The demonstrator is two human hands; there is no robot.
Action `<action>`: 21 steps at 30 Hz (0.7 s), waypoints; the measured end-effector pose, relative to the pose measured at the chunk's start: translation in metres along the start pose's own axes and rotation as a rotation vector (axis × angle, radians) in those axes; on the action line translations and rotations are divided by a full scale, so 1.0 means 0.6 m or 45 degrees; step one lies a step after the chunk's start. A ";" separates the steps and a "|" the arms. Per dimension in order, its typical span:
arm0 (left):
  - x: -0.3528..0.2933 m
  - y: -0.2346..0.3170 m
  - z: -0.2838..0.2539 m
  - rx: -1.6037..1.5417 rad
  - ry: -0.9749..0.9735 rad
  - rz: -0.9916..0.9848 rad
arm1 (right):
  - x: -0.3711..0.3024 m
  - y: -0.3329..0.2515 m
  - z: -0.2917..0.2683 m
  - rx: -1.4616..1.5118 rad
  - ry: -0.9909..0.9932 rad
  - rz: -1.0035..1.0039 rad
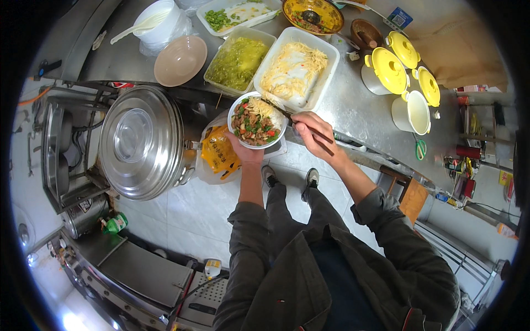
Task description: The person assembles a takeout meal by adding noodles, vegetables, and rice into a bowl using chopsticks and a spatula. They then place the bowl into a yellow paper bag, add a small packet, and tie the bag closed.
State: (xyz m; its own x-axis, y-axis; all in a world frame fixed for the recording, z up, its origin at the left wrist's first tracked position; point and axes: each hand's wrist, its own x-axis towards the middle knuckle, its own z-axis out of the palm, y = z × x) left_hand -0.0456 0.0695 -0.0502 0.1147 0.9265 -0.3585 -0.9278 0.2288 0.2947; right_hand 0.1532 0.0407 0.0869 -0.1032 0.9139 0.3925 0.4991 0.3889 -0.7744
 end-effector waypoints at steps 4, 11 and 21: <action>-0.008 -0.001 0.010 -0.040 0.028 -0.033 | -0.030 -0.005 0.002 0.032 0.032 0.078; -0.005 -0.002 0.000 -0.012 0.032 -0.012 | -0.018 -0.016 0.010 0.110 0.134 0.162; -0.006 -0.004 -0.018 -0.041 0.029 -0.005 | -0.067 0.008 0.033 0.659 0.304 0.692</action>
State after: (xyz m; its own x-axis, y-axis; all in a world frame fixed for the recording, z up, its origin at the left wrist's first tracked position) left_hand -0.0477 0.0625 -0.0593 0.1105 0.9184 -0.3798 -0.9383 0.2225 0.2648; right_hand 0.1429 0.0079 0.0578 0.2571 0.9647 -0.0573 -0.0437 -0.0476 -0.9979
